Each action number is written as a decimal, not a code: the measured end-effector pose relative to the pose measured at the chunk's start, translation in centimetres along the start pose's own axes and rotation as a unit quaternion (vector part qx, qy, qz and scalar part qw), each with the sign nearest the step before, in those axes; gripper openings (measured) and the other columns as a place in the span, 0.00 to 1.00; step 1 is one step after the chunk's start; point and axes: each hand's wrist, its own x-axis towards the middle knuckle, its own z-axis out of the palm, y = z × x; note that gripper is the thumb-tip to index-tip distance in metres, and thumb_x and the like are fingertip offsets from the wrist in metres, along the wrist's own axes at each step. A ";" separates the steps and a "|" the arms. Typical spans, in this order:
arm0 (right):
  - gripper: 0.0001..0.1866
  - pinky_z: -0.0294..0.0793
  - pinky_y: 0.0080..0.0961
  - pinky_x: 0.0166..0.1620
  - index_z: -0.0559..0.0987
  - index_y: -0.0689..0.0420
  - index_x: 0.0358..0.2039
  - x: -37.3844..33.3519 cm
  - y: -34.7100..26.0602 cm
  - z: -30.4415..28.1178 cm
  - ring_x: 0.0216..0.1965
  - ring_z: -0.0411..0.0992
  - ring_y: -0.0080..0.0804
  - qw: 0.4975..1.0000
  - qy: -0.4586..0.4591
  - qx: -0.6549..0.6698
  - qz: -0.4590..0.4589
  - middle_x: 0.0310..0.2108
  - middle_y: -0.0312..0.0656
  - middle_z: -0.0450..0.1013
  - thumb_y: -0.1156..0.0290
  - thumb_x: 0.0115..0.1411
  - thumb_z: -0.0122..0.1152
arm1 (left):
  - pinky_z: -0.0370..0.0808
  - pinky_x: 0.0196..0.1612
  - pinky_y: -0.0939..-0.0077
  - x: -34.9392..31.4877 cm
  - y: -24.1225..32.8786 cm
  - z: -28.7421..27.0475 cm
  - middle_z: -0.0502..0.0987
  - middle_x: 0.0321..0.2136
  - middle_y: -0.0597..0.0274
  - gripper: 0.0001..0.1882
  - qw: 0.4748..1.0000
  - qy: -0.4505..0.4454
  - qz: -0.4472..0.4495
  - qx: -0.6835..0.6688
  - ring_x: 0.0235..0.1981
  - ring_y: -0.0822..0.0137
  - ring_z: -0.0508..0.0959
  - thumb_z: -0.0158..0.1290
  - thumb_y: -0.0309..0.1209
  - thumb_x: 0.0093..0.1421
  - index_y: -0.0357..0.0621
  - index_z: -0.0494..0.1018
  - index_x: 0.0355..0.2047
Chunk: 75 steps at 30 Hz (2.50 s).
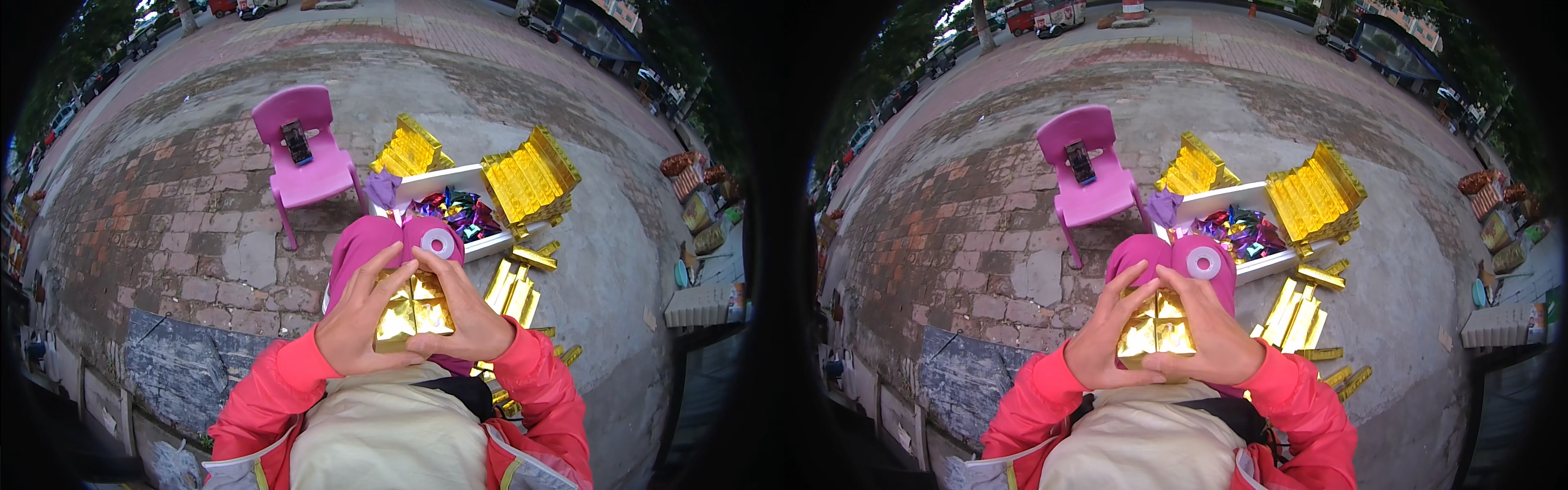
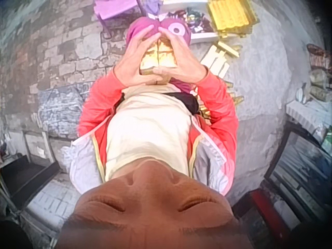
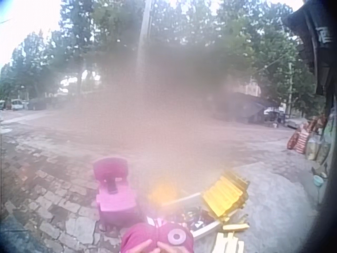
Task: The person sits on the ground and repeatedly tapes gold-colored paper bars together using clear adhesive tape. They pick up bars, align them, apply tape to the seam, and set the joined bars aside. The process is repeated for multiple bars throughout the clip.
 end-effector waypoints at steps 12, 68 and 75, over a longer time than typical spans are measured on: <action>0.30 0.57 0.40 0.68 0.64 0.61 0.66 -1.2 0.0 -0.6 0.69 0.57 0.50 0.994 0.100 0.035 0.028 0.67 0.55 0.57 0.55 0.71 0.51 | 0.70 0.57 0.53 3.3 2.5 -0.5 0.68 0.58 0.48 0.43 0.993 -0.060 -0.049 0.089 0.54 0.43 0.69 0.68 0.46 0.50 0.43 0.67 0.63; 0.08 0.74 0.34 0.43 0.79 0.60 0.43 1.4 -3.3 -8.6 0.41 0.75 0.43 0.983 -0.145 -0.111 -0.029 0.36 0.44 0.75 0.76 0.63 0.62 | 0.66 0.61 0.55 2.2 2.8 -0.6 0.66 0.59 0.46 0.45 0.992 -0.068 -0.077 0.067 0.56 0.44 0.67 0.70 0.44 0.49 0.43 0.66 0.66; 0.13 0.76 0.28 0.43 0.78 0.59 0.47 -1.0 -3.0 -6.4 0.39 0.76 0.35 0.988 -0.141 -0.010 0.067 0.40 0.43 0.74 0.70 0.63 0.66 | 0.67 0.61 0.54 2.1 3.1 -0.9 0.66 0.59 0.46 0.46 0.992 -0.067 -0.080 0.065 0.57 0.43 0.67 0.70 0.43 0.48 0.42 0.66 0.66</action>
